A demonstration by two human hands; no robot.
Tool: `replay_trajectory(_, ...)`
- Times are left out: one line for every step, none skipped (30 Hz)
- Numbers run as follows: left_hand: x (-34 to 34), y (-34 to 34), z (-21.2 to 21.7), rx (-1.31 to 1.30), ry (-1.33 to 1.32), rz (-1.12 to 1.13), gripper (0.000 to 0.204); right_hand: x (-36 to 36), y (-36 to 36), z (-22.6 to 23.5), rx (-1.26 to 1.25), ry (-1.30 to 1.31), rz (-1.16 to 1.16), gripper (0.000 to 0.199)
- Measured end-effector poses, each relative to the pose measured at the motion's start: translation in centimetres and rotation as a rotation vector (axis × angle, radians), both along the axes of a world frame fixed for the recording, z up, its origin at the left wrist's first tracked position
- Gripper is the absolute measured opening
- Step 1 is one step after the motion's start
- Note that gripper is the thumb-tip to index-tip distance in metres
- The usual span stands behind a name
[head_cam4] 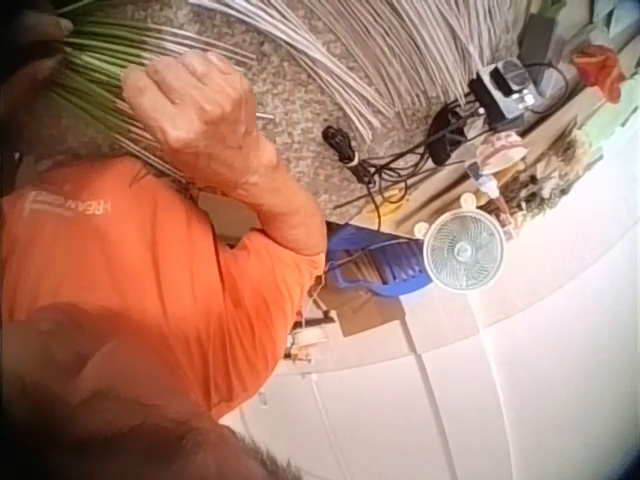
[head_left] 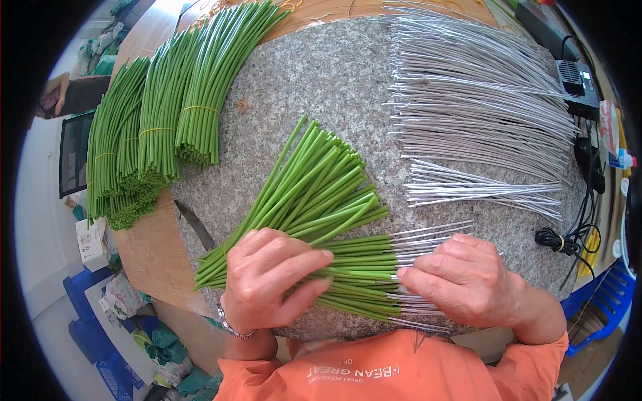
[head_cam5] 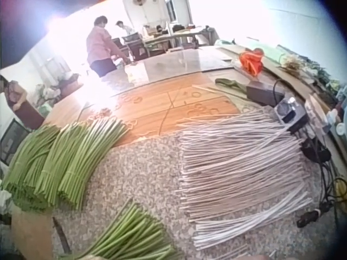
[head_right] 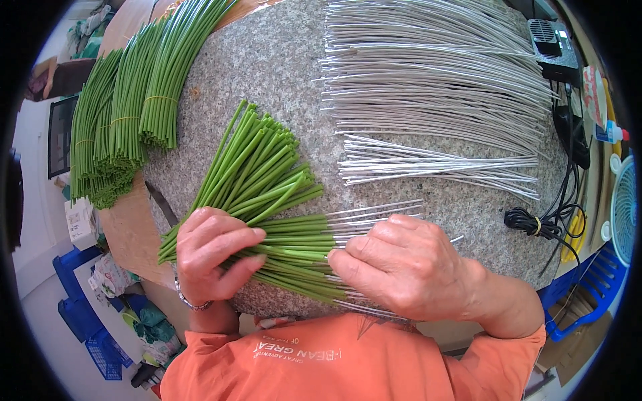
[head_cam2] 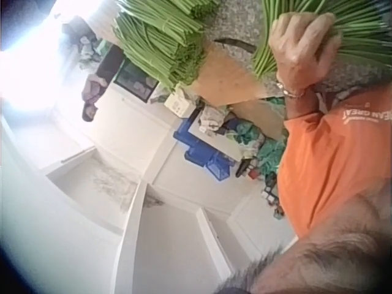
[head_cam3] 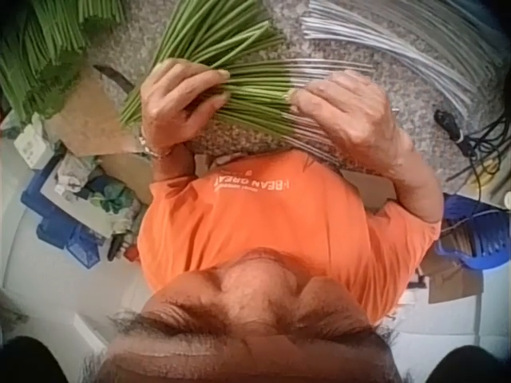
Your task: The person untangles a power cord and then inserts white plastic rods one at a time into green plastic tubes.
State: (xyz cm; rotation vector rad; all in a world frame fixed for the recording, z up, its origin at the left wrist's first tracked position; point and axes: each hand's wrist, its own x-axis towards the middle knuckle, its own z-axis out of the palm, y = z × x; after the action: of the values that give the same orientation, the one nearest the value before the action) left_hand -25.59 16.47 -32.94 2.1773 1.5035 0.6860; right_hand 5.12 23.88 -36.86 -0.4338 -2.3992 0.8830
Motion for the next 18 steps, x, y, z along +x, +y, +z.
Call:
replay_trajectory(0.2,0.0,-0.4,0.009,-0.048,0.052,0.028,0.1,0.2,0.1,0.004,-0.01,-0.002,0.028)
replay_trajectory(0.3,-0.1,-0.7,0.039,-0.074,0.117,0.026,0.1,0.5,0.2,0.04,0.001,-0.05,0.027)
replay_trajectory(0.4,-0.2,-0.8,0.044,-0.051,0.144,0.026,0.3,0.9,0.4,0.077,0.01,-0.097,0.027)
replay_trajectory(0.5,-0.3,-0.9,0.05,-0.031,0.172,0.026,0.9,1.7,0.7,0.144,-0.045,-0.136,0.024)
replay_trajectory(0.6,-0.4,-0.9,0.061,0.014,0.18,0.025,1.3,2.5,0.9,0.202,-0.119,-0.207,0.023)
replay_trajectory(0.9,-0.4,-0.9,0.066,0.0,0.18,0.025,1.7,3.1,1.1,0.26,-0.192,-0.277,0.023)
replay_trajectory(1.0,-0.4,-0.8,0.054,0.038,0.189,0.026,2.0,3.6,1.0,0.243,-0.252,-0.327,0.024)
replay_trajectory(1.2,-0.3,-0.8,0.041,0.077,0.2,0.026,2.2,4.0,0.9,0.237,-0.274,-0.35,0.025)
replay_trajectory(1.3,-0.3,-0.9,0.043,0.071,0.199,0.026,2.4,4.3,0.8,0.231,-0.294,-0.371,0.026)
replay_trajectory(1.5,-0.2,-0.9,0.046,0.09,0.199,0.025,2.6,4.5,0.6,0.228,-0.303,-0.38,0.026)
replay_trajectory(1.6,-0.2,-0.9,0.048,0.111,0.199,0.024,2.7,4.7,0.6,0.23,-0.306,-0.382,0.026)
replay_trajectory(1.8,-0.1,-0.9,0.048,0.11,0.198,0.024,2.8,4.8,0.6,0.246,-0.308,-0.369,0.023)
replay_trajectory(2.0,-0.1,-0.9,0.042,0.12,0.217,0.023,2.9,5.0,0.6,0.263,-0.306,-0.354,0.019)
replay_trajectory(2.2,0.0,-0.9,0.035,0.13,0.237,0.022,2.9,5.0,0.6,0.262,-0.302,-0.352,0.019)
replay_trajectory(2.3,0.0,-0.9,0.034,0.135,0.239,0.022,2.9,5.1,0.6,0.25,-0.282,-0.343,0.019)
replay_trajectory(2.2,0.0,-1.0,0.039,0.144,0.232,0.021,2.8,5.1,0.7,0.237,-0.259,-0.332,0.018)
replay_trajectory(2.2,-0.1,-1.0,0.043,0.154,0.226,0.021,2.7,5.1,0.7,0.234,-0.251,-0.329,0.018)
replay_trajectory(2.2,-0.2,-0.9,0.041,0.162,0.229,0.021,2.5,5.0,0.7,0.229,-0.194,-0.331,0.018)
